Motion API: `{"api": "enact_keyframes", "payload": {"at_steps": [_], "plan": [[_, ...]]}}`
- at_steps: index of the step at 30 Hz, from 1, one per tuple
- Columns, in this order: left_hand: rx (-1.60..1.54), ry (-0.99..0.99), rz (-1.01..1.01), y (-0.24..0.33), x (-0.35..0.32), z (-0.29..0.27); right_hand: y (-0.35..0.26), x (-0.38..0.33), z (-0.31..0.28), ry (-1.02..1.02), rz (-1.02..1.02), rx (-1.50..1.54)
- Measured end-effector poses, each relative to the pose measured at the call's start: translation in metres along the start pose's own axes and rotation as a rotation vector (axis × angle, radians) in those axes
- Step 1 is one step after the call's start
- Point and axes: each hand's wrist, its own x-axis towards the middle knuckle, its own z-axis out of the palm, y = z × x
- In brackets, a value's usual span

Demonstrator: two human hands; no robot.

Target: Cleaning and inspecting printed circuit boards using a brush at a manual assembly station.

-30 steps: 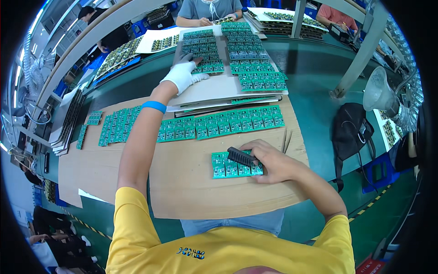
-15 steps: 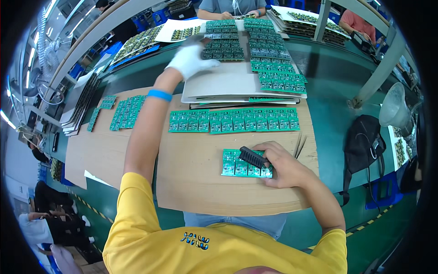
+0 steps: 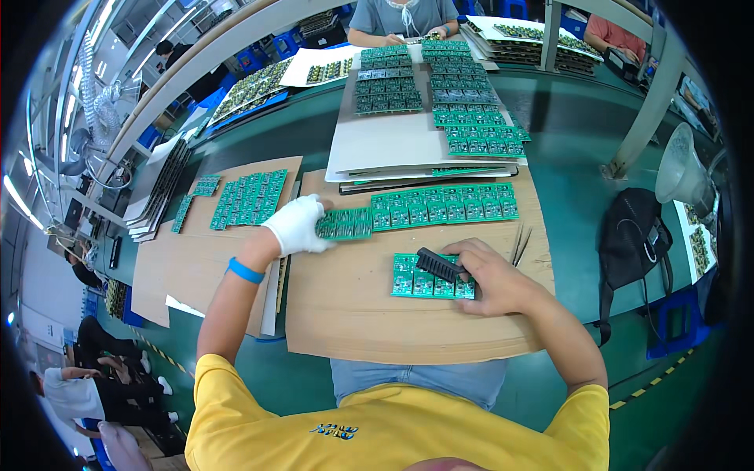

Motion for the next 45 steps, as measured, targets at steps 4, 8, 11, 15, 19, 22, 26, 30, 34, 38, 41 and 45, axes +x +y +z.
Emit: {"api": "enact_keyframes", "payload": {"at_steps": [4,8,11,15,19,22,26,30,34,38,41,45], "plan": [[0.057,-0.174,0.092,0.028,-0.003,-0.056,-0.003,0.001,-0.001,-0.01,0.014,0.036],[-0.005,-0.054,0.105,0.043,0.012,-0.089,-0.001,-0.003,-0.002,0.004,0.004,0.004],[-0.113,0.101,0.144,0.038,0.041,-0.093,0.001,0.001,-0.003,0.002,-0.015,0.014],[-0.007,0.347,0.12,0.039,0.115,-0.048,0.002,-0.002,0.003,0.025,-0.041,0.006],[0.115,0.474,0.097,0.027,0.151,-0.021,0.004,-0.002,0.004,0.032,-0.03,0.034],[0.158,0.538,0.035,0.031,0.16,-0.011,0.005,-0.003,0.004,0.034,-0.022,0.04],[0.168,0.596,-0.089,0.045,0.153,-0.008,0.003,-0.002,0.002,0.038,-0.035,0.016],[0.079,0.469,0.041,0.069,0.124,-0.006,0.003,-0.002,0.001,0.028,-0.022,0.023],[0.049,0.131,0.353,0.099,0.068,0.024,0.002,-0.002,0.0,0.026,-0.028,0.015],[0.068,0.244,0.316,0.099,0.052,0.051,0.0,-0.002,-0.001,0.026,-0.035,0.012],[0.097,0.159,0.2,0.095,0.049,0.054,-0.002,0.001,0.0,0.018,-0.042,0.008],[0.07,-0.261,0.165,0.102,0.043,0.022,-0.003,-0.003,-0.001,0.022,-0.014,0.009]]}}
